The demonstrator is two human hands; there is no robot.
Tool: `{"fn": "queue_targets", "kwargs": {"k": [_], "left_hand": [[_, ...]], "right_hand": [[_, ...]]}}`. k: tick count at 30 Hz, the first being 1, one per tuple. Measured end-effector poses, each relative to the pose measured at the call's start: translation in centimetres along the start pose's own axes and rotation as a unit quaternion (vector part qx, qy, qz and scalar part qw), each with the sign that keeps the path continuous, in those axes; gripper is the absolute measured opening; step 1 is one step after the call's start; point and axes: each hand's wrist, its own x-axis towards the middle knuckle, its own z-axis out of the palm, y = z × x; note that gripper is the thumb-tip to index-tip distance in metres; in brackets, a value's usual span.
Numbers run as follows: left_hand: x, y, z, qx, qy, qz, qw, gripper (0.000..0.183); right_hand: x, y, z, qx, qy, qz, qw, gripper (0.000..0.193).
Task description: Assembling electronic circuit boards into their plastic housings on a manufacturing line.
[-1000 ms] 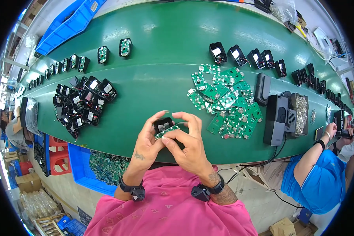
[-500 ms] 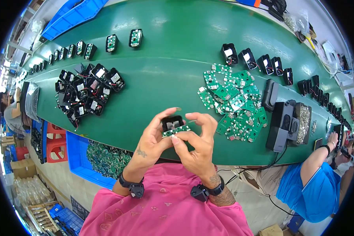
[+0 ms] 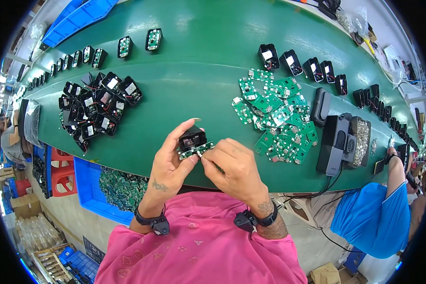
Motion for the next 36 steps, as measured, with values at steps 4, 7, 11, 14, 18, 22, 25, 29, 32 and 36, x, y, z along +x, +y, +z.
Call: {"fn": "queue_targets", "kwargs": {"k": [4, 7, 11, 14, 18, 22, 25, 29, 32, 36], "left_hand": [[-0.1, -0.1, -0.4, 0.016, -0.010, 0.005, 1.000, 0.064], [0.1, 0.1, -0.6, 0.053, -0.030, 0.001, 0.998, 0.063], [0.2, 0.1, -0.6, 0.045, -0.050, -0.009, 0.998, 0.062], [0.1, 0.1, -0.6, 0.029, -0.050, -0.020, 0.998, 0.062], [0.2, 0.2, -0.6, 0.030, -0.050, -0.021, 0.998, 0.063], [0.2, 0.5, -0.5, 0.055, -0.043, -0.019, 0.997, 0.063], [0.4, 0.8, -0.4, 0.093, -0.046, -0.026, 0.994, 0.063], [0.3, 0.6, -0.5, 0.154, -0.041, -0.011, 0.987, 0.061], [0.3, 0.6, -0.5, 0.184, -0.031, -0.003, 0.982, 0.059], [0.1, 0.0, -0.4, 0.145, -0.017, -0.028, 0.989, 0.058]], "right_hand": [[0.2, 0.1, -0.1, 0.009, -0.017, -0.009, 1.000, 0.009], [0.3, 0.2, -0.1, 0.015, -0.030, -0.005, 0.999, 0.009], [0.1, 0.7, -0.2, 0.030, -0.043, -0.006, 0.999, 0.010], [0.3, 0.7, -0.3, 0.028, -0.047, -0.009, 0.998, 0.010], [0.4, 0.9, -0.2, 0.037, -0.049, -0.017, 0.998, 0.010], [0.4, 1.0, -0.2, 0.031, -0.048, -0.017, 0.998, 0.011], [0.5, 1.0, -0.1, 0.019, -0.058, -0.027, 0.998, 0.012], [0.5, 1.0, 0.2, 0.003, -0.058, -0.038, 0.998, 0.013], [0.6, 1.1, 0.5, 0.007, -0.063, -0.046, 0.997, 0.013], [0.3, 0.7, 0.9, -0.004, -0.066, -0.024, 0.998, 0.013]]}}
